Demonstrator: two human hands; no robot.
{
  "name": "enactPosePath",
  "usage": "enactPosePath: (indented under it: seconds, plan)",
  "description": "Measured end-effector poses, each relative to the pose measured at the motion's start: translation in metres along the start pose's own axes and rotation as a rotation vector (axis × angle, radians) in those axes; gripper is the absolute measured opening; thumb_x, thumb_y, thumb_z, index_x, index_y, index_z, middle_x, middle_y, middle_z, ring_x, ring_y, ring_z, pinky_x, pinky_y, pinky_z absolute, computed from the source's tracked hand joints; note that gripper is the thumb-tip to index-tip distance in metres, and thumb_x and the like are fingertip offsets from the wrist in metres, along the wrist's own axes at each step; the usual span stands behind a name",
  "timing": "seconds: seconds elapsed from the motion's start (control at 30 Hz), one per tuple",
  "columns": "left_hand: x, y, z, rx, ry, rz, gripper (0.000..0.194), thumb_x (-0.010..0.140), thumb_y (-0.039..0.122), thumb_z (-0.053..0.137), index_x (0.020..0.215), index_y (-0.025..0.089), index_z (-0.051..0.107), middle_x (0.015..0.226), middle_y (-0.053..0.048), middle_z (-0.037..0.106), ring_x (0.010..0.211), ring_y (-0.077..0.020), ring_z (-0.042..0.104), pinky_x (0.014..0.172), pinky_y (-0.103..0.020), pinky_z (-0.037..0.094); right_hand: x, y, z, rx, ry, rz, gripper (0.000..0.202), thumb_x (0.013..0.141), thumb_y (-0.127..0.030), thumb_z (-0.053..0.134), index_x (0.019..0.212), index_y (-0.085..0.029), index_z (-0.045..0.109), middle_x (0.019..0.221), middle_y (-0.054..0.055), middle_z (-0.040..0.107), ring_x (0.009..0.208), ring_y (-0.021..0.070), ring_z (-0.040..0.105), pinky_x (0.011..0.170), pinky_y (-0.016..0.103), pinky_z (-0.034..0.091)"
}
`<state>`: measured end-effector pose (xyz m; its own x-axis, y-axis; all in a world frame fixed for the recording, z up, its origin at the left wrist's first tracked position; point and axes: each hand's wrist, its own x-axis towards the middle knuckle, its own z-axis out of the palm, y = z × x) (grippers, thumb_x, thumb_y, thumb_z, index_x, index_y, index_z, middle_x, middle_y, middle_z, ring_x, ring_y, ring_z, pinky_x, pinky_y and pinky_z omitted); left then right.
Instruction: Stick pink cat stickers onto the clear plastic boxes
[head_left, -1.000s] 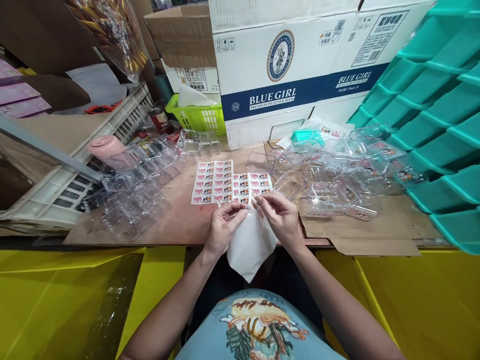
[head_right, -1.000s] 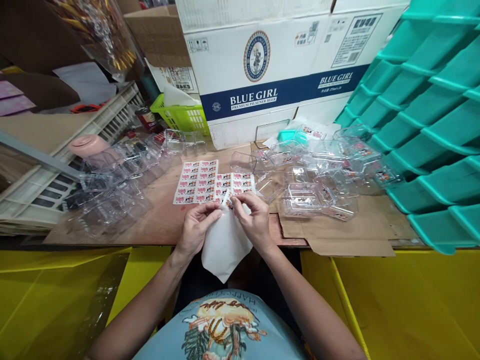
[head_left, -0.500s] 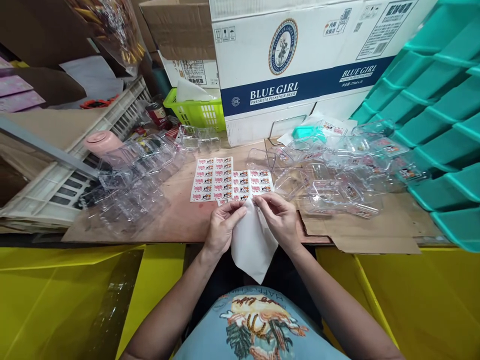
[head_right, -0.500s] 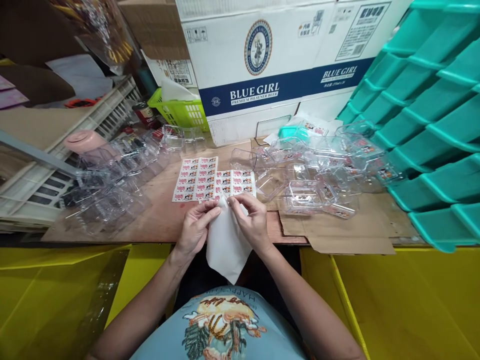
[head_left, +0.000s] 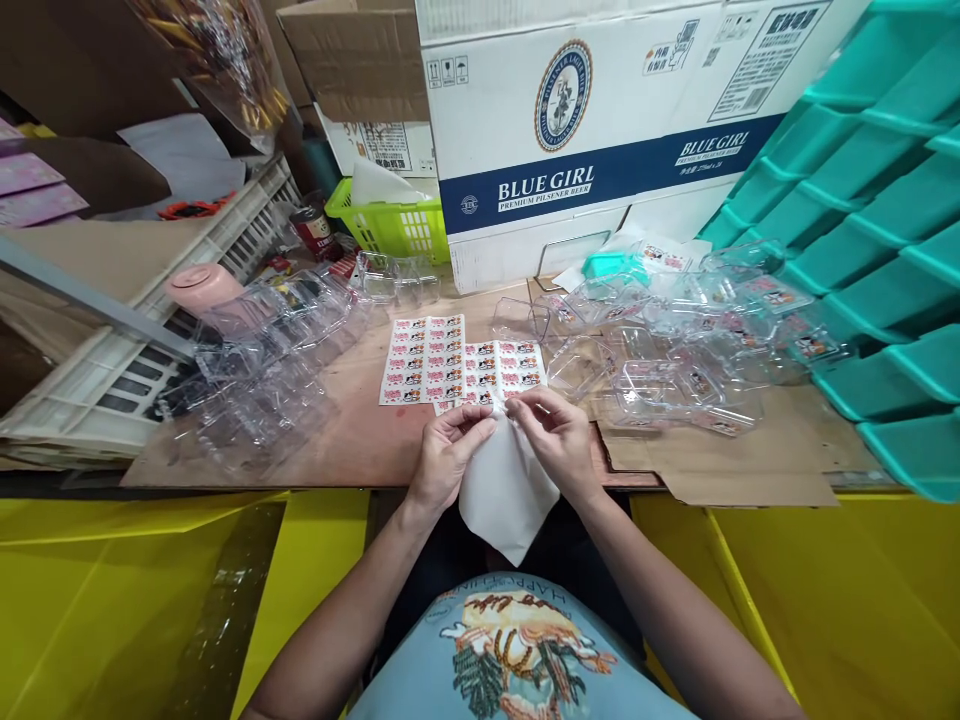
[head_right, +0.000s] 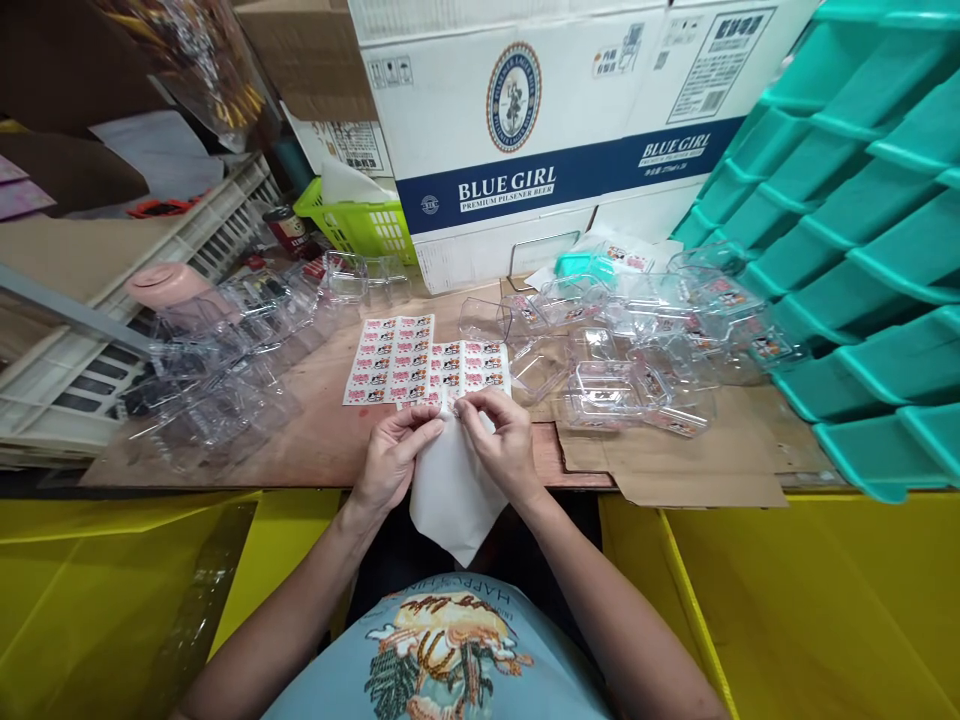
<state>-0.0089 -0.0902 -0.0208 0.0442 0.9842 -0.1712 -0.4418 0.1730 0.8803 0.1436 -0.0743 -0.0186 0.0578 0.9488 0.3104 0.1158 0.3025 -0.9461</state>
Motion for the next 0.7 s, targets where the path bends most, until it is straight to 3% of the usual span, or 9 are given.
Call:
enactPosePath:
  seconds: [0.1,0.2,0.33,0.47,0.6,0.7]
  plan:
    - [0.01,0.01,-0.01,0.045,0.044,0.011,0.02,0.064,0.022,0.084,0.08,0.017,0.075,0.081,0.0,0.073,0.071,-0.0089,0.063,0.07,-0.019,0.049,0.007,0.0,-0.012,0.173,0.193,0.111,0.015,0.088,-0.034,0.066,0.082,-0.02,0.066,0.076,0.001,0.063,0.071,0.0151,0.061,0.069,0.029,0.05]
    - [0.03,0.029,-0.02,0.079,0.098,0.044,0.022,0.06,0.023,0.086,0.078,0.016,0.074,0.077,0.0,0.072,0.065,-0.0086,0.061,0.065,-0.02,0.048,0.016,-0.007,-0.024,0.196,0.305,0.027,0.015,0.092,-0.034,0.061,0.085,-0.021,0.064,0.081,0.001,0.062,0.077,0.0149,0.061,0.075,0.03,0.05]
    - [0.043,0.045,-0.016,0.119,-0.018,0.062,0.021,0.064,0.025,0.084,0.082,0.017,0.075,0.081,-0.002,0.073,0.068,-0.0106,0.063,0.068,-0.022,0.049,0.021,-0.019,-0.019,-0.018,0.111,-0.115,0.012,0.087,-0.034,0.068,0.09,-0.022,0.069,0.088,0.004,0.064,0.084,0.0177,0.061,0.077,0.032,0.05]
    - [0.029,0.038,0.003,0.183,-0.15,0.102,0.016,0.073,0.026,0.079,0.087,0.018,0.077,0.091,-0.004,0.074,0.082,-0.0131,0.065,0.078,-0.023,0.049,0.02,-0.017,0.001,-0.169,0.034,-0.222,0.013,0.081,-0.031,0.074,0.09,-0.022,0.071,0.087,0.005,0.066,0.084,0.0193,0.062,0.078,0.034,0.05]
    - [0.02,0.026,0.006,0.231,-0.171,0.118,0.017,0.076,0.028,0.075,0.09,0.018,0.077,0.096,-0.006,0.073,0.085,-0.0151,0.065,0.077,-0.024,0.049,0.019,-0.005,0.008,-0.026,0.027,-0.092,0.017,0.088,-0.032,0.065,0.078,-0.02,0.071,0.079,0.003,0.065,0.075,0.0166,0.061,0.069,0.03,0.048]
    - [0.035,0.024,-0.011,0.282,-0.091,0.12,0.02,0.073,0.03,0.076,0.088,0.017,0.076,0.092,-0.006,0.074,0.078,-0.0158,0.065,0.073,-0.026,0.05,0.024,0.001,-0.001,0.099,0.114,0.056,0.024,0.087,-0.038,0.065,0.074,-0.019,0.067,0.072,0.001,0.061,0.068,0.0142,0.056,0.063,0.027,0.046]
